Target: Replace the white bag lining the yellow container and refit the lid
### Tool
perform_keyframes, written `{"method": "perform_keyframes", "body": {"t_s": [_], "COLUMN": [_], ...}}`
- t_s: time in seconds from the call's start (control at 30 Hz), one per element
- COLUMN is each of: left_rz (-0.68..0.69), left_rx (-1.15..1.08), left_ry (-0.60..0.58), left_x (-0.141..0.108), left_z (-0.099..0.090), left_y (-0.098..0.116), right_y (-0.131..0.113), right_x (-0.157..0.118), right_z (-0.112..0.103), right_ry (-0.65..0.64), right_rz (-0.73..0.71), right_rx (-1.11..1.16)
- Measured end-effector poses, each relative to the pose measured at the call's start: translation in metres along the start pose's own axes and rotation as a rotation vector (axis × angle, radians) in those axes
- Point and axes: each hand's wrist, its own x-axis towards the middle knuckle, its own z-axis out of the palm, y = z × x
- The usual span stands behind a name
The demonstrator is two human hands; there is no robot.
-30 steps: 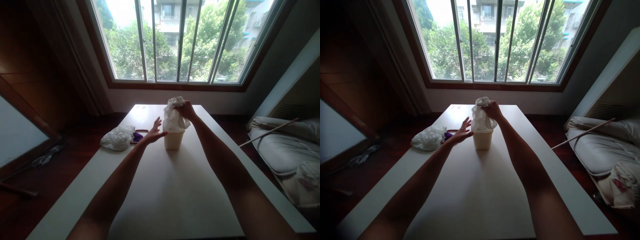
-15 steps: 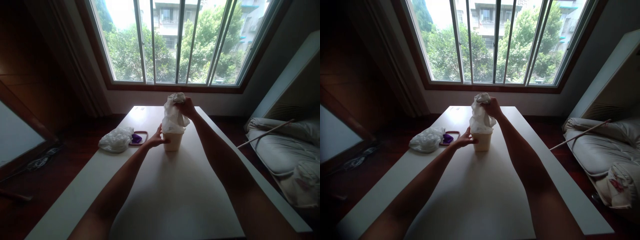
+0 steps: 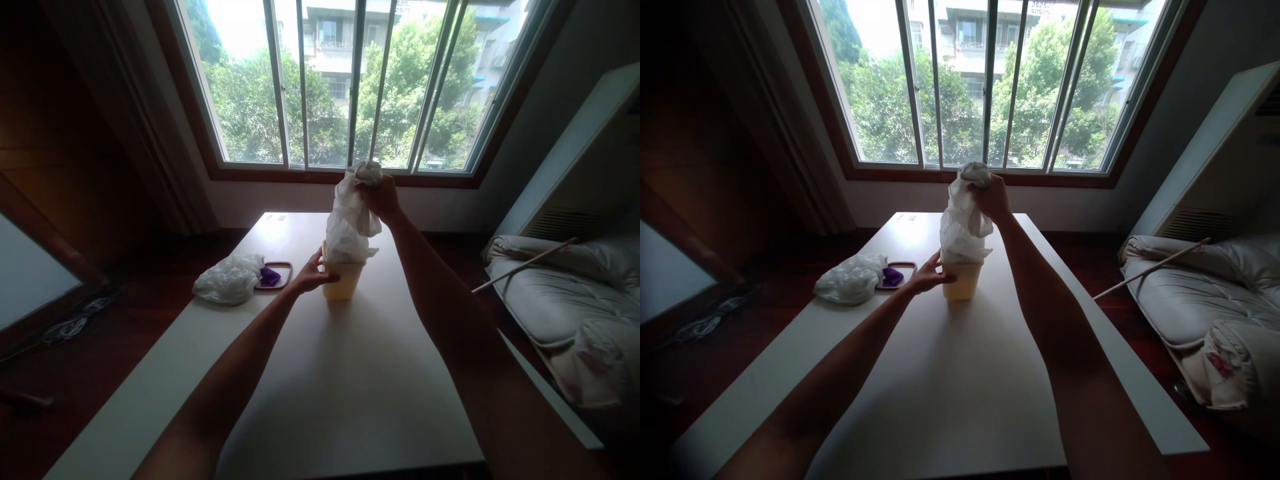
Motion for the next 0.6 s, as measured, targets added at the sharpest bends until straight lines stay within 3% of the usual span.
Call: {"method": "perform_keyframes", "body": {"t_s": [0.07,0.27,0.43,0.6], "left_rz": [0.020,0.041,0.103,0.114], "left_rx": [0.004,0.005,-0.003,0.023], "left_ry": [0.013,0.061,0.093,0.117], "left_x": [-0.001,-0.001,0.003,0.007], "left_z": [0.000,-0.002,-0.004,-0.005], "left_y": [0.003,0.009,0.002,-0.002], "right_y": [-0.005,-0.015,-0.012,-0.014], "right_x": [0.003,0.021,0.037,0.051], "right_z": [-0.005,-0.019,-0.023,-0.026], "right_ry": [0.065,0.099,0.197,0.190], "right_rz": [-0.007,-0.114,-0.079,-0.060], "right_rx": [-0.012,-0.023,-0.015,-0.061]}}
